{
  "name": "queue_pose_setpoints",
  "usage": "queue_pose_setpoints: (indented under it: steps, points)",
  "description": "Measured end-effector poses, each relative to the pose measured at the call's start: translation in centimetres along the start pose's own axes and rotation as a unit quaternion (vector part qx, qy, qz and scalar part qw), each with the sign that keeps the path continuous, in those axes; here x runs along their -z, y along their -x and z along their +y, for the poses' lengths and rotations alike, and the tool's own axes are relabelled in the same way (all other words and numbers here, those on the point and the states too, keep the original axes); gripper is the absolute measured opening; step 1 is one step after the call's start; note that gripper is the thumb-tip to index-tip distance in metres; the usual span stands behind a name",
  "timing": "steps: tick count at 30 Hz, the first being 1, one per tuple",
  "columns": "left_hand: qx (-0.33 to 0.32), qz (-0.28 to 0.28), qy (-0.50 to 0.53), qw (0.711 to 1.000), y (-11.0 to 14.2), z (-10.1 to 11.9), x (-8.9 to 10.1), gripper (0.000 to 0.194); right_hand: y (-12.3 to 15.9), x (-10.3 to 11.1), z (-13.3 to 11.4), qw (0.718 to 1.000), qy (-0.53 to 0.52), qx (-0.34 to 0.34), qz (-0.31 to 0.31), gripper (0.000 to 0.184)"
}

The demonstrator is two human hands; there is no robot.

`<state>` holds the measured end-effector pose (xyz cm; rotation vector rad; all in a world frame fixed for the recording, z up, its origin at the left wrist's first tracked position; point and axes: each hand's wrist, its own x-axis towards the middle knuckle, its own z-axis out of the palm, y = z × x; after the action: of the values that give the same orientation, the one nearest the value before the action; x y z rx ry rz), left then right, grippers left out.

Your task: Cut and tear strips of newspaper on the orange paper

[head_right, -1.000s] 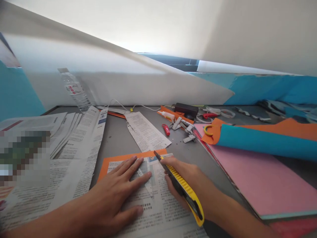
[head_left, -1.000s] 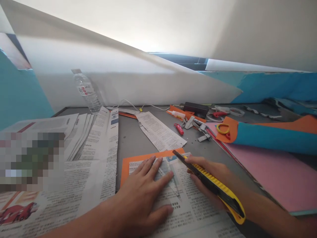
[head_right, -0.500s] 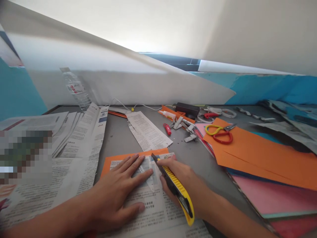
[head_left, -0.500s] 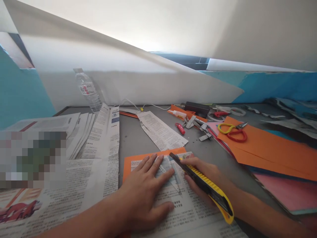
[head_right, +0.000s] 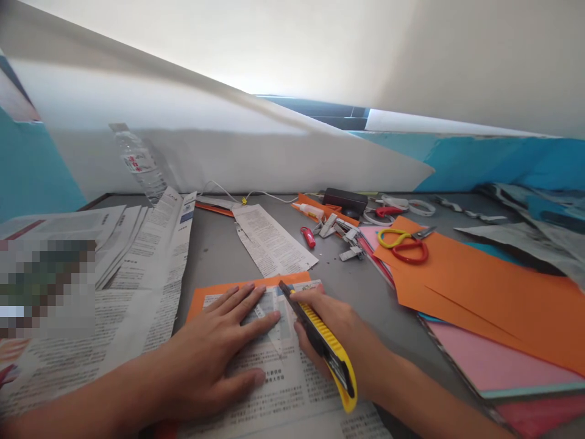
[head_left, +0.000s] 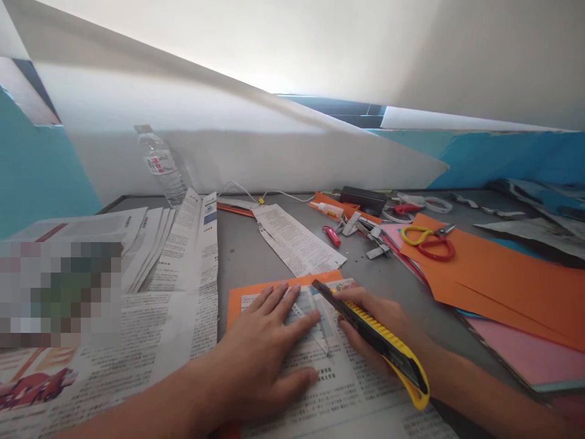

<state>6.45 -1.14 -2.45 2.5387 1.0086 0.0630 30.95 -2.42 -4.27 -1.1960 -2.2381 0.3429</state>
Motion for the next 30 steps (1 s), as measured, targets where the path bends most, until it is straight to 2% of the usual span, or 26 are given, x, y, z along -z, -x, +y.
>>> queue_pose_setpoints:
  steps: [10, 16, 21, 30]
  points:
    - [0.014, -0.022, -0.022, 0.999, 0.0, 0.4, 0.6, 0.070, 0.0, -0.4, 0.3, 1.000, -0.017, 0.011, 0.000, 0.030]
    - [0.013, -0.013, -0.005, 1.000, 0.1, 1.1, -0.3, 0.081, 0.0, -0.3, 0.1, 1.000, -0.006, 0.014, 0.004, 0.032]
    - [0.014, -0.043, -0.008, 0.999, -0.1, 2.0, -0.5, 0.088, -0.1, -0.2, -0.2, 1.000, -0.004, 0.014, 0.000, 0.032]
    - [0.011, -0.035, -0.010, 0.999, -0.1, 1.9, -0.5, 0.081, 0.2, -0.6, 0.2, 1.000, 0.000, 0.006, -0.001, 0.033]
